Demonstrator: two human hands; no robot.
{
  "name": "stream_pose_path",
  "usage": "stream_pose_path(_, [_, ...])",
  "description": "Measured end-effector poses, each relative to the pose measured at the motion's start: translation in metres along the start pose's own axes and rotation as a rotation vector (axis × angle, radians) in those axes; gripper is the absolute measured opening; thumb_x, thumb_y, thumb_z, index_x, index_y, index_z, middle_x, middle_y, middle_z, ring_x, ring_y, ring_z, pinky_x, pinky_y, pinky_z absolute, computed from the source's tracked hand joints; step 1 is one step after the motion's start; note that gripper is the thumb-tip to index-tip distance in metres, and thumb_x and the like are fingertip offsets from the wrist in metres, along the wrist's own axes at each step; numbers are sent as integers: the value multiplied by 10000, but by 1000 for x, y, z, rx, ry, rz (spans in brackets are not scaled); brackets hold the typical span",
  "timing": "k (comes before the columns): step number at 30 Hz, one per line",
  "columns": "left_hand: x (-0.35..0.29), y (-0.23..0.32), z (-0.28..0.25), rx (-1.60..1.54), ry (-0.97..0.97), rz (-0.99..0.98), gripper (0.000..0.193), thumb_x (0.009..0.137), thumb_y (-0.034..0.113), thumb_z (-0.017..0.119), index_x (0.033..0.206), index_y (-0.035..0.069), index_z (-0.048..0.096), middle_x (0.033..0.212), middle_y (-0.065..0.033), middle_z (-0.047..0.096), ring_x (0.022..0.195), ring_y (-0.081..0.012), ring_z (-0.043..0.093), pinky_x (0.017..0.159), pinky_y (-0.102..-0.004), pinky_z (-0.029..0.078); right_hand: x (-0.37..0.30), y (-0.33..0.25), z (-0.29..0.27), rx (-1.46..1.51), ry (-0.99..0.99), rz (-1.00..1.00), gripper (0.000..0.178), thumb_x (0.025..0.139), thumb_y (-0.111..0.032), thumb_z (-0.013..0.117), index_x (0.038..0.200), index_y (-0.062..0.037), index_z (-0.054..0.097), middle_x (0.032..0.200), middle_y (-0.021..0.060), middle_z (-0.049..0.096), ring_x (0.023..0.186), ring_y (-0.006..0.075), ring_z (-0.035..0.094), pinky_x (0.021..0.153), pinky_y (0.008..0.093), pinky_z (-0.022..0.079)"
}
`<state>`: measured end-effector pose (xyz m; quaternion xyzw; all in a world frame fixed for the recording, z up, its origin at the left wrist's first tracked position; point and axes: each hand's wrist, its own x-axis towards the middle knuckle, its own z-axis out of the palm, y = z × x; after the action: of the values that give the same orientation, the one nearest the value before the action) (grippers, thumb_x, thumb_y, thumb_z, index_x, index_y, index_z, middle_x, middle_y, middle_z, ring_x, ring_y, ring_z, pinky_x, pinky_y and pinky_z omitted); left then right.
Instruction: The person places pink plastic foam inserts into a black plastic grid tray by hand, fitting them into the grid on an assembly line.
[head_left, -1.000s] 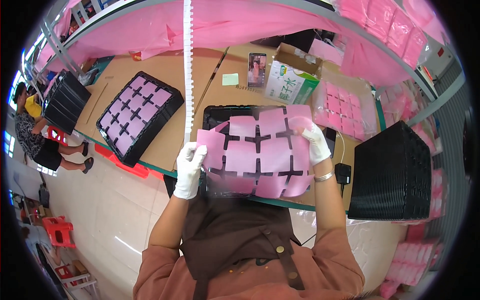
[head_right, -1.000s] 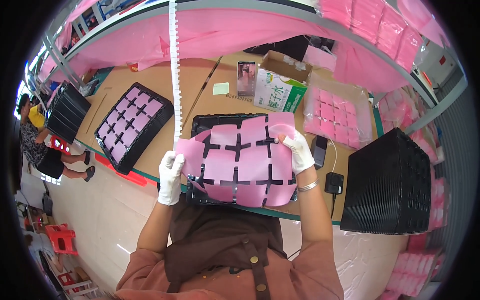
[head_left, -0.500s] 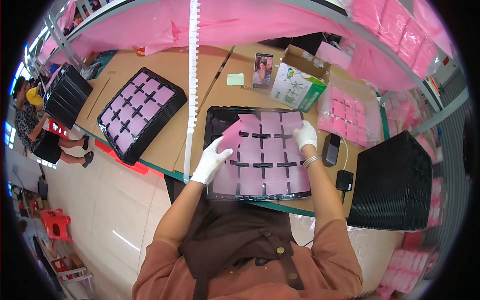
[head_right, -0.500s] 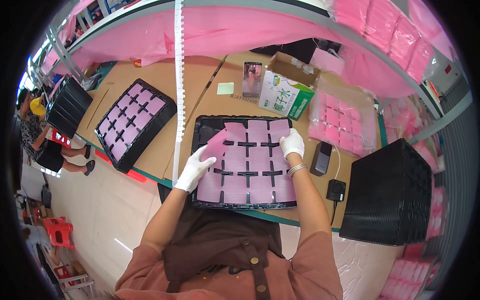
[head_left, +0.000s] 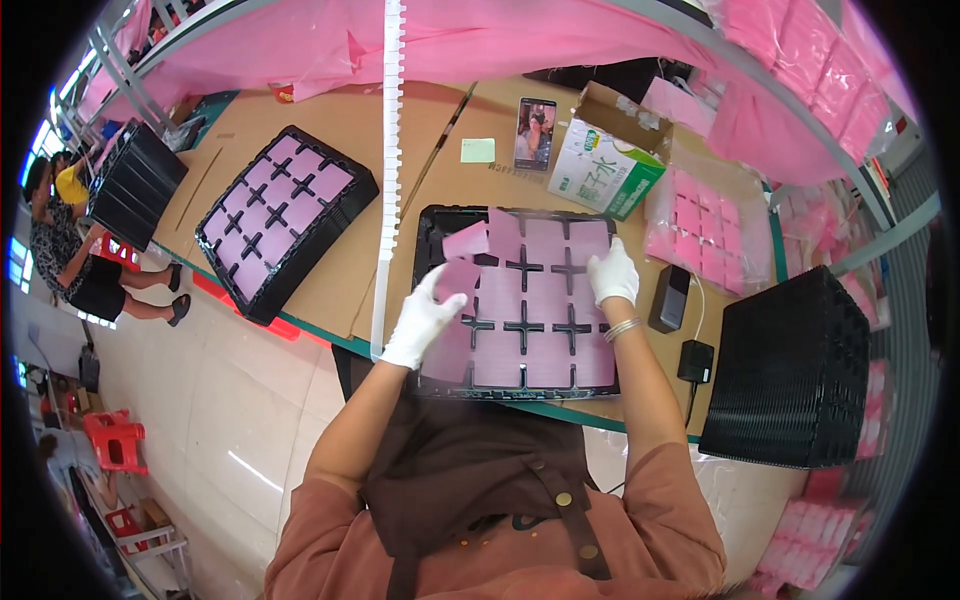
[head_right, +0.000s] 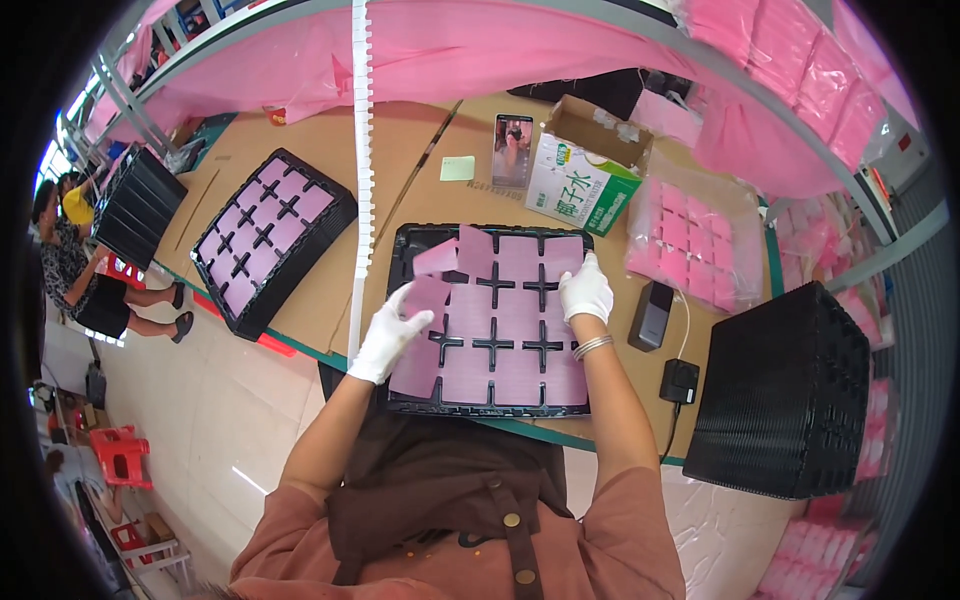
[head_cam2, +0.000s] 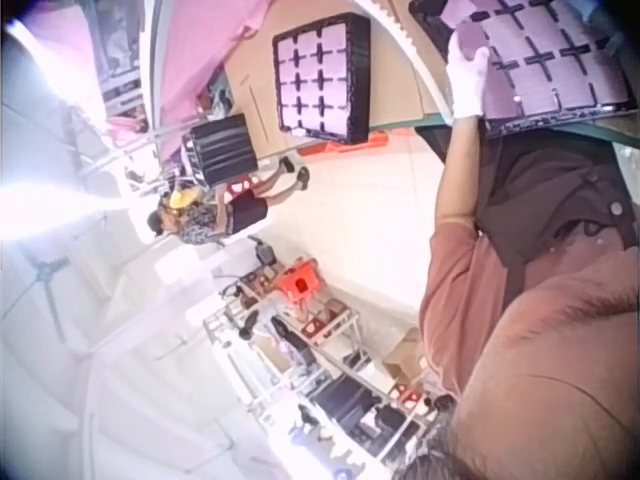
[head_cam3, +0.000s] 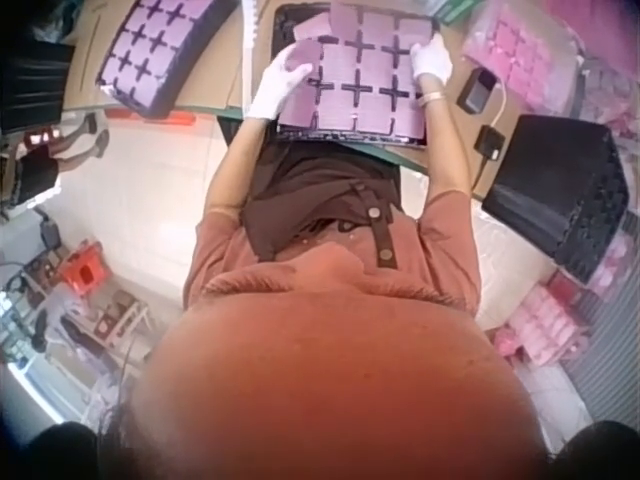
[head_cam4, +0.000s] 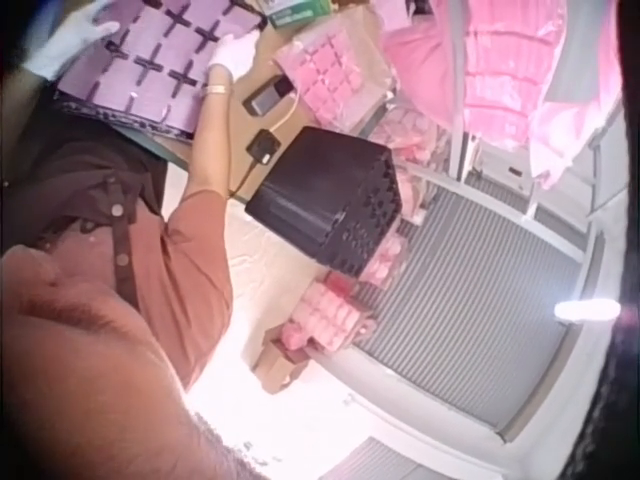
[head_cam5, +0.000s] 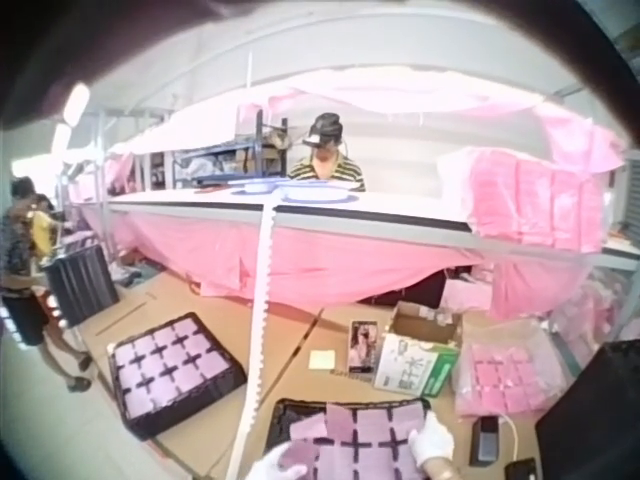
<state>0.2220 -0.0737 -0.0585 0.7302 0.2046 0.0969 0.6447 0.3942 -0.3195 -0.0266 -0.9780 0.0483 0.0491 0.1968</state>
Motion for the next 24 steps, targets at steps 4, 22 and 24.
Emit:
stream_pose_path(4, [-20,32,13,351,-115,287,594,810,86,638,1373,108,452,853,-119,541,659,-202,500,655,-333,473,0,6,4,-7,-1,-26,599,830,-278,632,1358,-69,442,1155,219,620,1034,363,621,888,430,496])
stream_pose_path(22, [1,39,7,-42,-75,14,677,877,446,606,1375,41,389,1370,-152,461,1307,-259,384,1072,-353,302,4,13,7,7,-17,-74,604,831,-312,613,1368,-97,441,1170,209,614,1062,356,606,905,432,483])
stream_pose_path(24, [21,37,7,-31,1,-109,655,874,389,632,1365,29,390,1356,-170,468,1247,-255,449,1064,-371,315,4,12,6,15,-38,-51,608,828,-315,616,1373,-111,440,1164,203,620,1063,353,607,906,431,481])
